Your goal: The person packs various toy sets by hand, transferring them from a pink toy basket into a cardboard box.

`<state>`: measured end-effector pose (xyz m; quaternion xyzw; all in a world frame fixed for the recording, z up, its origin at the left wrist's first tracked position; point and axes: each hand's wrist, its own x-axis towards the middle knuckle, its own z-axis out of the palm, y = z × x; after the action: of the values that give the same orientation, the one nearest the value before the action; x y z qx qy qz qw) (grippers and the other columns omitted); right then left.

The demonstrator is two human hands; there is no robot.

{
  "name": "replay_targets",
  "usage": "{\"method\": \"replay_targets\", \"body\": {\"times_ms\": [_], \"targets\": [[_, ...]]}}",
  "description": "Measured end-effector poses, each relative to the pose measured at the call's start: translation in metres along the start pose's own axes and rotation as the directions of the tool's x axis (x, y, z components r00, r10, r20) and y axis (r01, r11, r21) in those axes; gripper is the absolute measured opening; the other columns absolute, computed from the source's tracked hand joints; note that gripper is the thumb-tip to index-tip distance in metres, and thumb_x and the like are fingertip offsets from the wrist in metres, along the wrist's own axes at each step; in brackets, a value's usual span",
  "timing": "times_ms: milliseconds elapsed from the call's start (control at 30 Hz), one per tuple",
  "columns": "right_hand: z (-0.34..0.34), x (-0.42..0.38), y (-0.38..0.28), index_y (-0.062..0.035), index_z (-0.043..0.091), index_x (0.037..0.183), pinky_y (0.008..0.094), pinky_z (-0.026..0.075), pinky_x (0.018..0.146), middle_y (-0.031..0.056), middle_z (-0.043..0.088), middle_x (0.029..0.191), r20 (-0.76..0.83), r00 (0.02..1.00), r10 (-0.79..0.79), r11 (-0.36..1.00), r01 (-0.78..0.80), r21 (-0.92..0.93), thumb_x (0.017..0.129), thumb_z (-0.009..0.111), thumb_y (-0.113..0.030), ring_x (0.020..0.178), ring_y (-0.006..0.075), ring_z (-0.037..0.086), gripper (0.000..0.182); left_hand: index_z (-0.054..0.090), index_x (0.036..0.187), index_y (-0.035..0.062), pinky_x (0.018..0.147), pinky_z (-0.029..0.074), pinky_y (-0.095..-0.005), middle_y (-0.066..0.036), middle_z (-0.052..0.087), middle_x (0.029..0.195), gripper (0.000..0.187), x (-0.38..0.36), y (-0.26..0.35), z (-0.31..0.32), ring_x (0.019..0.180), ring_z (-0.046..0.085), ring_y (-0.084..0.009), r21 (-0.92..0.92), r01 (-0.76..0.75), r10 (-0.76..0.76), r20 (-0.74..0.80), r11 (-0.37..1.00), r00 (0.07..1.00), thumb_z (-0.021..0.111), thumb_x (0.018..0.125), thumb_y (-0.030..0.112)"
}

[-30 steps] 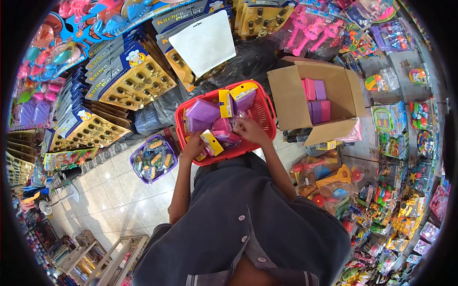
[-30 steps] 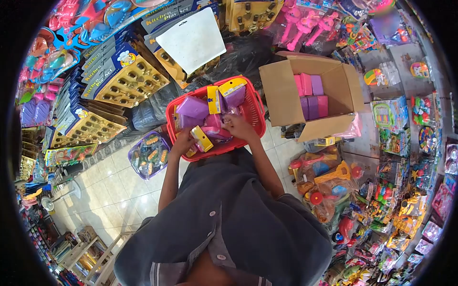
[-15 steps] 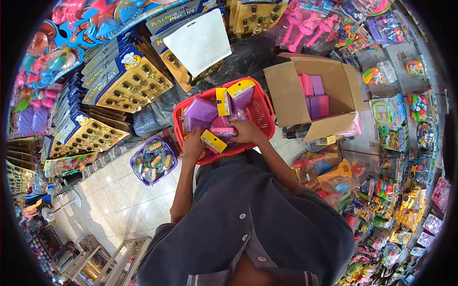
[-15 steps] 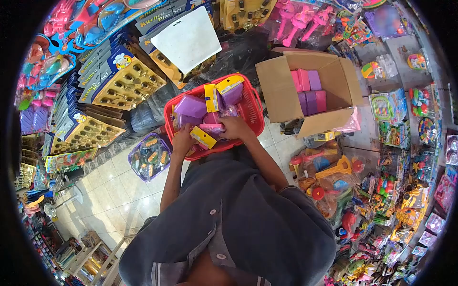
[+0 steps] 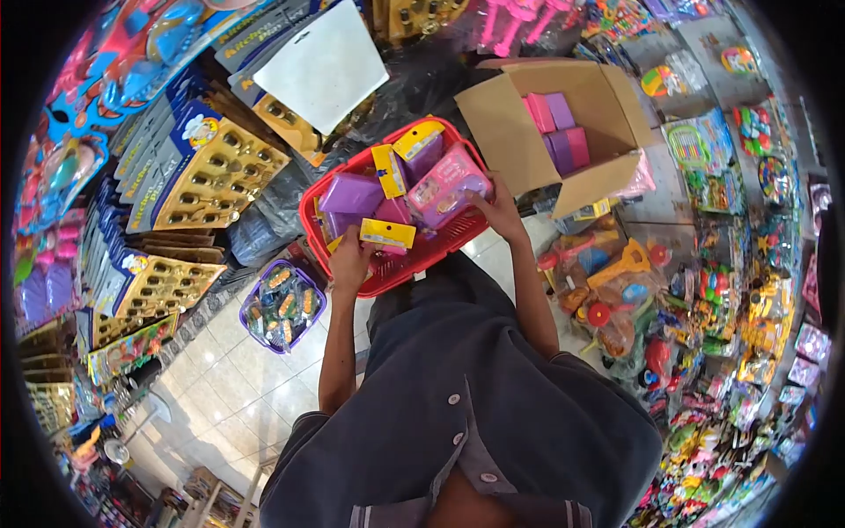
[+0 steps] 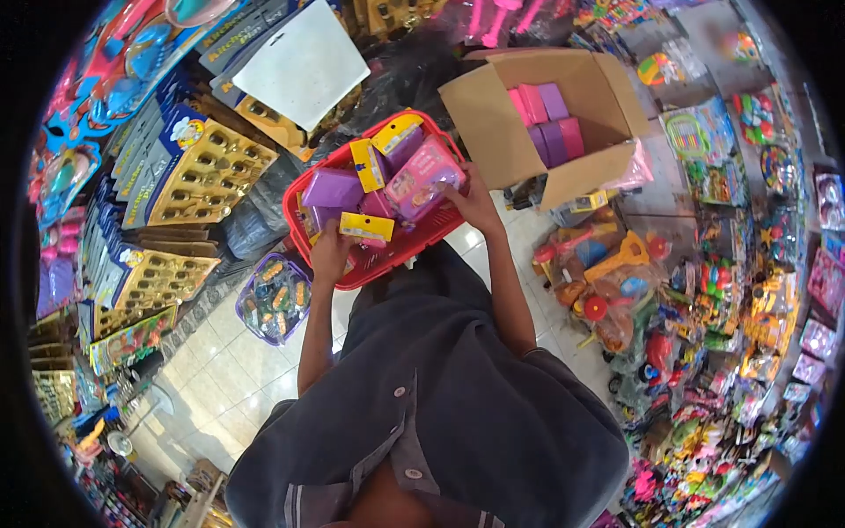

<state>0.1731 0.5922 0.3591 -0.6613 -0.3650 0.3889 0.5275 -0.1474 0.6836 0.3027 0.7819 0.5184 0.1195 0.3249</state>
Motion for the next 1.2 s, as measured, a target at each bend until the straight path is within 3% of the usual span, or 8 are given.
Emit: {"method": "replay_targets", "body": {"times_ms": [367,567,667,800,833,967,1100,1200], "targets": [[-0.040,-0.075,-0.012,-0.0099,0.049,0.141,0.0426,0.064,0.081,0.0105,0.063,0.123,-0.005,0.920,0.392,0.781,-0.329,0.531,0.107,0.048,-0.035,0.099,0.0219,0.070,0.042,0.050,0.127,-0.0005,0.098,0.046,-0.0359,-0.014,0.064,0.117,0.031,0.028,0.031,-0.006,0.109,0.060,-0.0219,-0.677,-0.102,0.153,0.017,0.729,0.988,0.055,0.105,0.020],[-0.062,-0.102,0.015,-0.0082,0.046,0.143,0.0401,0.062,0.083,0.0120,0.061,0.128,0.246,0.922,0.298,0.598,-0.381,0.706,0.107,0.047,-0.044,0.100,0.0241,0.070,0.052,0.048,0.132,0.0009,0.099,0.045,-0.0338,-0.011,0.060,0.120,0.044,0.032,0.087,0.022,0.108,0.058,-0.0198,-0.692,-0.240,0.243,-0.096,0.680,0.965,0.045,0.109,0.038],[-0.080,-0.103,0.012,-0.0094,0.041,0.145,0.0392,0.061,0.084,0.0096,0.057,0.133,0.274,0.945,0.177,0.659,-0.321,0.681,0.104,0.045,-0.053,0.104,0.0223,0.068,0.060,0.049,0.134,0.0030,0.097,0.046,-0.0320,-0.009,0.058,0.120,0.052,0.025,0.120,0.045,0.108,0.058,-0.0171,-0.890,-0.150,0.240,-0.048,0.430,0.970,0.041,0.109,0.047],[-0.126,-0.110,0.015,-0.0076,0.036,0.148,0.0451,0.055,0.101,0.0097,0.046,0.146,0.314,0.946,-0.074,0.648,-0.194,0.737,0.099,0.065,-0.034,0.126,0.0242,0.057,0.062,0.050,0.137,0.0050,0.095,0.049,-0.0313,-0.006,0.060,0.117,0.061,0.019,0.161,0.073,0.106,0.060,-0.0159,-0.970,0.023,0.214,0.076,0.241,0.974,0.036,0.107,0.056],[-0.142,-0.111,0.008,-0.0087,0.035,0.148,0.0450,0.054,0.104,0.0089,0.042,0.149,0.354,0.932,-0.079,0.655,-0.219,0.723,0.091,0.077,-0.024,0.133,0.0246,0.051,0.072,0.052,0.135,0.0061,0.091,0.051,-0.0321,-0.006,0.062,0.116,0.062,0.022,0.169,0.086,0.103,0.061,-0.0172,-0.955,0.020,0.146,0.067,0.297,0.987,0.034,0.106,0.058],[-0.196,-0.120,0.011,-0.0078,0.038,0.146,0.0462,0.046,0.109,0.0097,0.045,0.142,0.290,0.945,-0.150,0.903,0.012,0.430,0.077,0.089,-0.036,0.133,0.0251,0.049,0.090,0.056,0.127,0.0099,0.078,0.053,-0.0318,-0.004,0.062,0.104,0.060,-0.009,0.277,0.100,0.087,0.062,-0.0166,-0.964,0.227,0.001,0.229,-0.137,0.973,0.037,0.104,0.062],[-0.245,-0.135,0.023,-0.0007,0.049,0.139,0.0388,0.034,0.113,0.0116,0.050,0.129,0.046,0.990,-0.136,0.954,0.144,-0.263,0.081,0.085,-0.037,0.126,0.0276,0.048,0.077,0.055,0.124,0.0108,0.070,0.055,-0.0350,-0.004,0.061,0.106,0.060,0.000,0.289,0.164,0.084,0.064,-0.0181,-0.968,0.237,0.108,0.228,-0.082,0.968,0.037,0.104,0.064],[-0.275,-0.153,0.010,-0.0001,0.049,0.141,0.0382,0.035,0.113,0.0134,0.052,0.129,0.017,0.996,-0.084,0.987,0.086,-0.138,0.085,0.082,-0.039,0.127,0.0285,0.049,0.075,0.056,0.122,0.0105,0.077,0.054,-0.0336,-0.004,0.061,0.109,0.057,-0.002,0.329,0.198,0.091,0.064,-0.0166,-0.991,0.132,0.019,0.133,0.031,0.991,0.035,0.106,0.060]]}}
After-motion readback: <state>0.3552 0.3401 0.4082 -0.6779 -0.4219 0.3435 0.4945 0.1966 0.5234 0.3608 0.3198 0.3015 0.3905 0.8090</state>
